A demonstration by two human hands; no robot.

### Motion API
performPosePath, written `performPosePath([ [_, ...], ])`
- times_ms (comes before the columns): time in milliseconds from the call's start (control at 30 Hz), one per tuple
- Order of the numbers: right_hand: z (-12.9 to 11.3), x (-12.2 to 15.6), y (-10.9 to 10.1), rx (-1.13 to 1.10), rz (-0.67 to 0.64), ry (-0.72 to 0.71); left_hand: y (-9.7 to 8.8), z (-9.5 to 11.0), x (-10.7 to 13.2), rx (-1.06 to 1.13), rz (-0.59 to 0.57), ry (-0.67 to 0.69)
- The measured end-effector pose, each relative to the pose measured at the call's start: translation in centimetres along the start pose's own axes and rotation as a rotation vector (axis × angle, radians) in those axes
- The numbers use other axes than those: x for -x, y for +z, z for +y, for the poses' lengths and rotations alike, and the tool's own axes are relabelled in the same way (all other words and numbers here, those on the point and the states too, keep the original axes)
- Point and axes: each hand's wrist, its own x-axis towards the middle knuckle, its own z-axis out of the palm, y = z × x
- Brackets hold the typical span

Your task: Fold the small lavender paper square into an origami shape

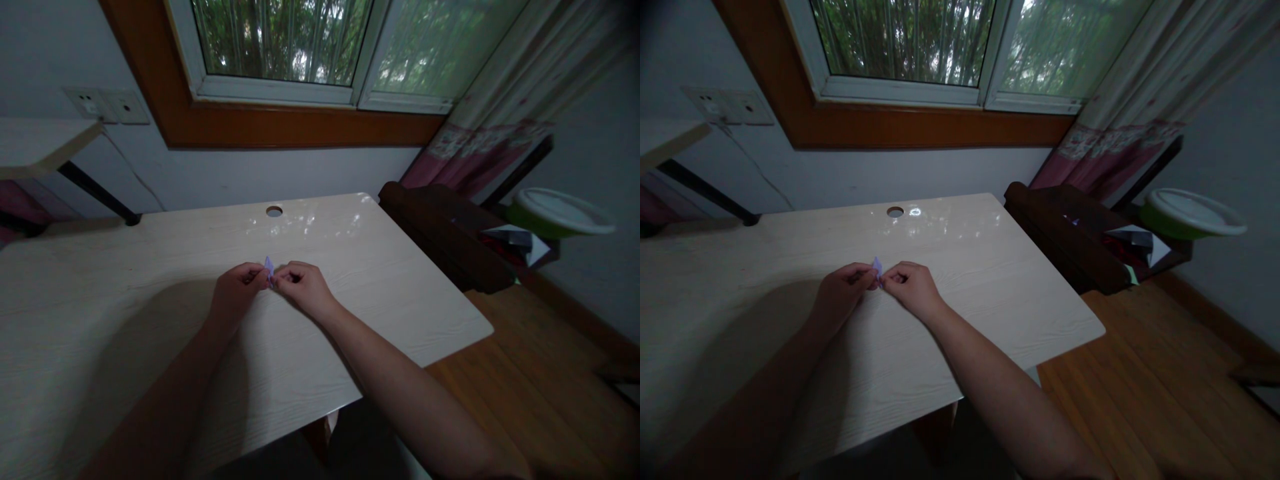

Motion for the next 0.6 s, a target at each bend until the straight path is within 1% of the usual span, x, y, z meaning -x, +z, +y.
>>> performPosePath([
  [300,0.20,-0.09,-0.11,-0.017,-0.023,0.018,-0.10,0.81,-0.04,0.005,-0.016,-0.066],
  [433,0.28,-0.09,-0.09,-0.036,0.007,0.019,-0.17,0.69,-0.14,0.018,-0.026,-0.055],
  [500,0.34,-0.10,-0.01,-0.086,0.039,0.031,-0.16,0.56,-0.20,0.024,-0.050,-0.042],
  [600,0.46,-0.12,0.16,-0.238,0.067,0.056,-0.06,0.18,-0.30,0.073,-0.094,-0.026],
])
